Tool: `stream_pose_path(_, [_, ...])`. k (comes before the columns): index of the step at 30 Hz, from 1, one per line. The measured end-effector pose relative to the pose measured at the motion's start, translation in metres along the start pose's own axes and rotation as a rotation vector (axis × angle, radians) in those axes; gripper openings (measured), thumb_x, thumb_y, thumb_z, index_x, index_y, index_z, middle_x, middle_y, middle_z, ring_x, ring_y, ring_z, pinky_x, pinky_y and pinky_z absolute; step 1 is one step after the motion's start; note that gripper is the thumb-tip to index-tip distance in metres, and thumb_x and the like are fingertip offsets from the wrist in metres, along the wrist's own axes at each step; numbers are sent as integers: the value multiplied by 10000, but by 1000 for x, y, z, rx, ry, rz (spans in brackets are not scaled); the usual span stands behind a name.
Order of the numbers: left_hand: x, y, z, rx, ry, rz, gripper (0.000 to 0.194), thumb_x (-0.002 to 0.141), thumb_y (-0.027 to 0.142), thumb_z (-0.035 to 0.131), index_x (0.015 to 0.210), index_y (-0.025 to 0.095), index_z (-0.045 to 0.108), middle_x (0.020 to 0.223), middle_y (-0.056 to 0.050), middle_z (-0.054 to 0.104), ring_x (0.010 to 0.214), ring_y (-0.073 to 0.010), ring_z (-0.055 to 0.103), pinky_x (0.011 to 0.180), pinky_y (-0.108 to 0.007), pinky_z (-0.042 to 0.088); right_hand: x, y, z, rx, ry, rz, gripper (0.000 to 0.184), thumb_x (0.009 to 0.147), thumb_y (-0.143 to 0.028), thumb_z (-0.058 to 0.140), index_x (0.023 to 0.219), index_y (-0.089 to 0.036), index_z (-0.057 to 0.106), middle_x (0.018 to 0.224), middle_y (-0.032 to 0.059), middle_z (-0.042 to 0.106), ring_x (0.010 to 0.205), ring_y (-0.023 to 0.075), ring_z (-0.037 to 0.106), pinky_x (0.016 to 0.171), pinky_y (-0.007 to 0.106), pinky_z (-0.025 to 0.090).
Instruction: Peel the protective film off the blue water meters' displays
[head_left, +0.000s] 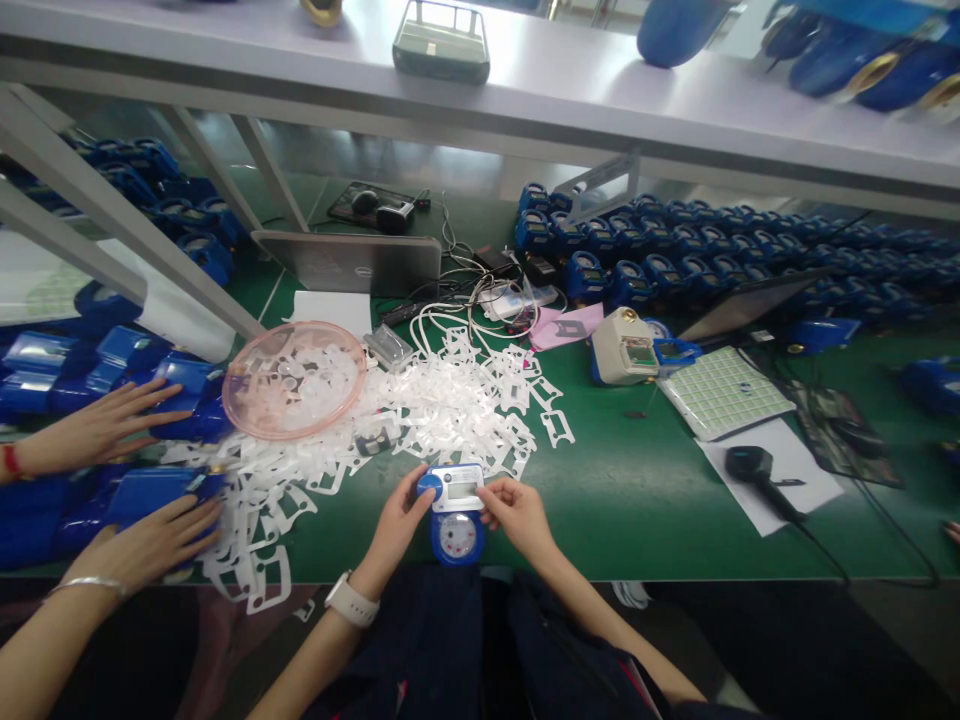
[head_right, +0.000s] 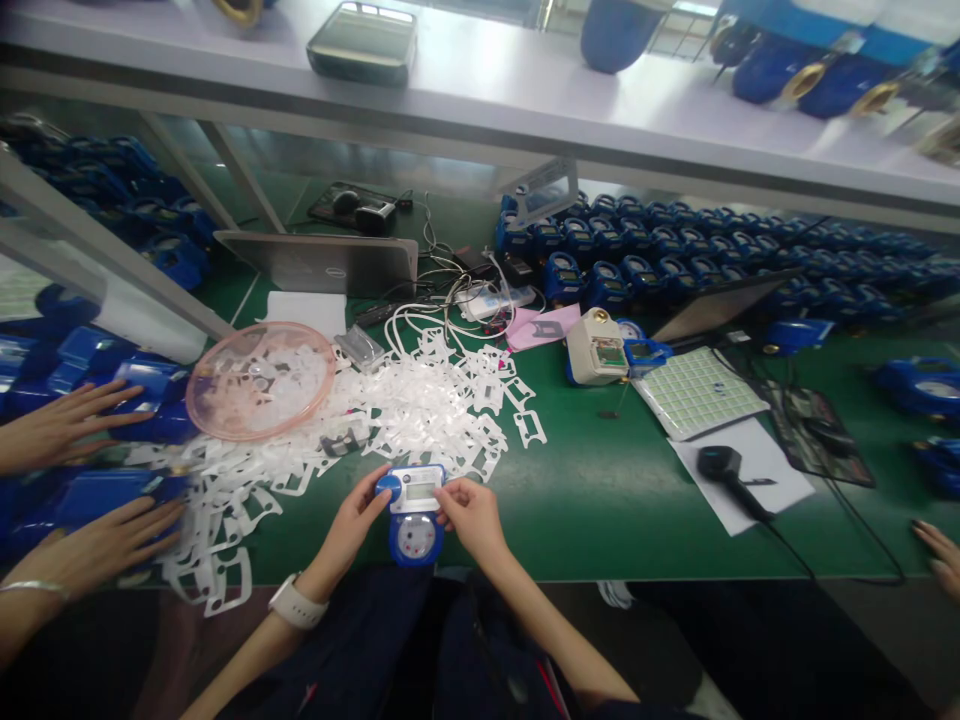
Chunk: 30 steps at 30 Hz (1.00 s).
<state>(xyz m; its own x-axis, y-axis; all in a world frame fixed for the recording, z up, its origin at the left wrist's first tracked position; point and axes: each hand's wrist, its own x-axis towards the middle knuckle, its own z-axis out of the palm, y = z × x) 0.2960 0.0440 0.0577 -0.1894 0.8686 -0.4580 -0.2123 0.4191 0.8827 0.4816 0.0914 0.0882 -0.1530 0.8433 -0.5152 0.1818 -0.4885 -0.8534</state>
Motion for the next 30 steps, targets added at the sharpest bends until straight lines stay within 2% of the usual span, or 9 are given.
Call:
stream_pose_path(11, [2,-12,1,51,-27,25,649,669,384,712,1231,164,473,1327,-146,503,1228,-264,475,1089,-458,316,8,8,1,41,-1,44,417,570,-546,717,646,-158,586,476,-4,607,412,136,564,388,228,423])
stream_pose_path(21, [2,-19,2,118,12,107,594,690,341,700,1227,195,493,1307,-126,518,1210,-249,488,1078,-453,333,10,6,4,58,23,79,357,553,-485,722,607,-164,574,456,-7,604,391,128,552,369,222,417])
stream_pose_path(26, [1,-20,4,99,28,112,579,691,334,697,1219,202,500,1309,-124,519,1211,-253,489,1081,-458,327,13,3,4,21,6,116,316,570,-450,693,592,-171,548,435,-19,593,374,117,541,352,206,407])
stream_pose_path(30, [1,-19,4,104,6,110,585,713,346,679,1240,194,476,1330,-134,497,1224,-249,477,1090,-458,315,17,0,3,-80,-36,146,251,635,-394,644,596,-181,518,451,-25,593,365,109,527,349,200,392])
